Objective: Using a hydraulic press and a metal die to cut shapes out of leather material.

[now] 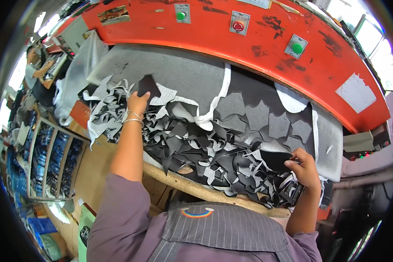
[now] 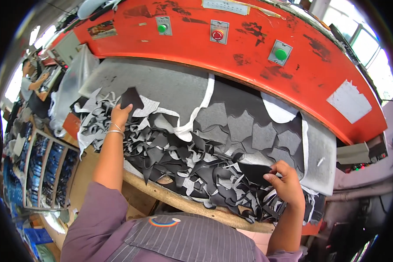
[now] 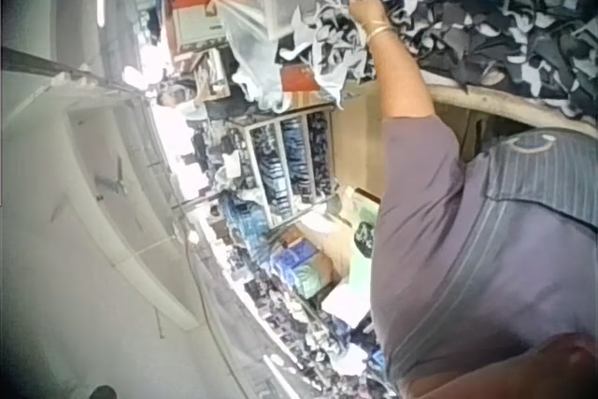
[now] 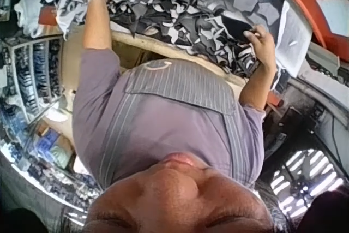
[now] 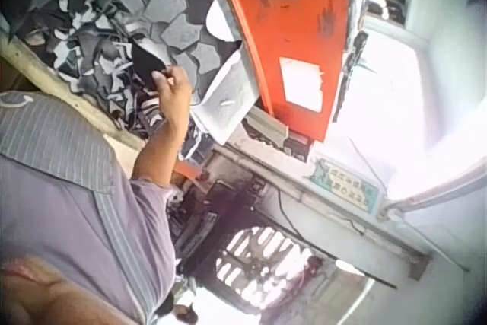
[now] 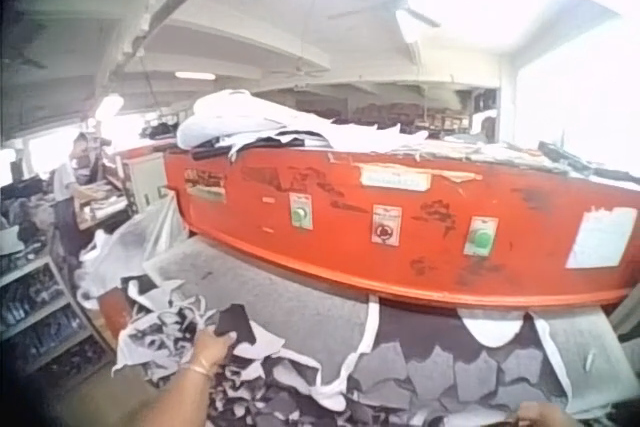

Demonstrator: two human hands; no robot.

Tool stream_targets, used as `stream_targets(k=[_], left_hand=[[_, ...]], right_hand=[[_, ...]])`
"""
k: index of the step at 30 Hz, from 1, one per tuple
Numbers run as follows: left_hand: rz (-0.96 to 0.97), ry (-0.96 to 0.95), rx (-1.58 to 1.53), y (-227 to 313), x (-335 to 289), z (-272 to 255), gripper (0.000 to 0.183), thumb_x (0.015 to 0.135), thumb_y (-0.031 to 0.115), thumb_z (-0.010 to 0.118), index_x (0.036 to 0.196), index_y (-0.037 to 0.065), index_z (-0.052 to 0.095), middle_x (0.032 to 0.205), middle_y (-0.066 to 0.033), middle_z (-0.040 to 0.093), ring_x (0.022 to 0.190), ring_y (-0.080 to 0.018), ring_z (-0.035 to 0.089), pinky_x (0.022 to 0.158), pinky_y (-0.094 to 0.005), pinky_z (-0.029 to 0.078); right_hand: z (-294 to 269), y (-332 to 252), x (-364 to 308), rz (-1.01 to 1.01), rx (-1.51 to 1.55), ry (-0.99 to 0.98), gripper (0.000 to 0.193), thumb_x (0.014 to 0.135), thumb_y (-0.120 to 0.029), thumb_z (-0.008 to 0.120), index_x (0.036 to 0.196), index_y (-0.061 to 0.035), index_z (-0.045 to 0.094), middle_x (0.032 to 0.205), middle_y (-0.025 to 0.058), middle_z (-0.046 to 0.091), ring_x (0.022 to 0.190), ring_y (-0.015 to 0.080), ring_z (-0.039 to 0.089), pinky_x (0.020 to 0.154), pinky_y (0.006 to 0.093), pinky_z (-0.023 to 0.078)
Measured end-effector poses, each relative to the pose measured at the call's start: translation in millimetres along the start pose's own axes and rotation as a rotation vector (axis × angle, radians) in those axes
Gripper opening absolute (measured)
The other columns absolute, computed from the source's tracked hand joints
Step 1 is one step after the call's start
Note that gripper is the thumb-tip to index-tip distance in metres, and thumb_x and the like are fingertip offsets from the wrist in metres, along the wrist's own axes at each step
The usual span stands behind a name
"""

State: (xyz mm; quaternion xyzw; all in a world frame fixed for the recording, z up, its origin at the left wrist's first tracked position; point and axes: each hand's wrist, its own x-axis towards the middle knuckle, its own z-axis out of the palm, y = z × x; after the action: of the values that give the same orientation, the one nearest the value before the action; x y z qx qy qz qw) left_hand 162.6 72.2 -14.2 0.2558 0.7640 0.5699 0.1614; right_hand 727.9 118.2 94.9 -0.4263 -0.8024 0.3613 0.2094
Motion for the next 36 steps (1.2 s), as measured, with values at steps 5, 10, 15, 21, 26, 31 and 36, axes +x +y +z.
stream_targets(k=[5, 10, 15, 21, 26, 31, 36], left_hand=[[0.104, -0.025, 0.326, -33, 25, 39, 0.041, 0.073, 0.027, 0.074, 0.103, 0.0, 0.066, 0.099, -0.0224, 0.067, 0.095, -0.0362, 0.064, 0.084, -0.0394, 0.048], [0.392, 0.22, 0.308, -25, 19, 27, 0.051, 0.077, 0.035, 0.075, 0.102, -0.008, 0.063, 0.1, -0.0228, 0.065, 0.094, -0.0352, 0.062, 0.084, -0.0391, 0.047], [0.417, -0.142, -0.148, 28, -7, -47, 0.012, 0.084, 0.008, 0.069, 0.091, 0.0, 0.063, 0.089, -0.0022, 0.065, 0.081, -0.0109, 0.059, 0.074, -0.0261, 0.048], [0.3, -0.999, -0.402, 22, -124, -89, 0.015, 0.074, -0.002, 0.068, 0.081, 0.008, 0.06, 0.082, -0.0039, 0.063, 0.076, -0.0119, 0.061, 0.105, -0.0392, 0.038], [-0.225, -0.873, -0.537, 17, -255, -81, 0.02, 0.081, 0.002, 0.071, 0.098, 0.003, 0.061, 0.09, 0.0002, 0.064, 0.084, -0.0092, 0.06, 0.091, -0.0286, 0.046], [-0.437, -0.162, -0.899, -60, -358, -136, 0.031, 0.081, -0.001, 0.067, 0.11, -0.005, 0.058, 0.107, -0.0067, 0.063, 0.095, -0.0147, 0.061, 0.086, -0.0302, 0.049], [-0.449, 0.511, -0.355, -229, -521, -198, 0.037, 0.071, 0.0, 0.064, 0.107, 0.005, 0.063, 0.103, -0.0162, 0.065, 0.094, -0.0306, 0.062, 0.085, -0.037, 0.049]], right_hand=[[28, -30, 7, 0.019, 0.485, -0.093, 0.013, 0.077, -0.01, 0.072, 0.083, -0.0015, 0.063, 0.08, 0.0027, 0.058, 0.075, 0.0119, 0.053, 0.068, 0.026, 0.042], [117, -47, 37, 0.147, 0.154, -0.144, 0.018, 0.086, -0.017, 0.066, 0.092, -0.0011, 0.061, 0.078, 0.0088, 0.06, 0.074, 0.0162, 0.058, 0.066, 0.0317, 0.047], [179, -69, 62, 0.014, 0.154, -0.126, 0.019, 0.089, -0.018, 0.062, 0.096, -0.0004, 0.059, 0.08, 0.0136, 0.062, 0.07, 0.0237, 0.059, 0.063, 0.034, 0.046], [200, -102, 40, -0.146, 0.257, -0.273, 0.018, 0.088, -0.014, 0.059, 0.1, -0.0009, 0.059, 0.086, 0.0172, 0.062, 0.079, 0.0335, 0.061, 0.07, 0.0388, 0.048], [199, -120, 5, -0.324, 0.281, -0.489, 0.02, 0.082, -0.005, 0.056, 0.101, -0.0012, 0.06, 0.089, 0.0179, 0.059, 0.083, 0.0317, 0.061, 0.072, 0.0367, 0.048], [115, -84, 13, -0.077, -0.113, -0.049, 0.037, 0.08, -0.013, 0.066, 0.116, -0.0056, 0.061, 0.112, 0.0158, 0.063, 0.096, 0.0261, 0.063, 0.083, 0.0366, 0.049], [22, 131, 96, -0.119, -0.36, -0.154, 0.038, 0.091, -0.022, 0.055, 0.118, 0.0052, 0.058, 0.12, 0.0185, 0.06, 0.111, 0.03, 0.057, 0.095, 0.0375, 0.043]])
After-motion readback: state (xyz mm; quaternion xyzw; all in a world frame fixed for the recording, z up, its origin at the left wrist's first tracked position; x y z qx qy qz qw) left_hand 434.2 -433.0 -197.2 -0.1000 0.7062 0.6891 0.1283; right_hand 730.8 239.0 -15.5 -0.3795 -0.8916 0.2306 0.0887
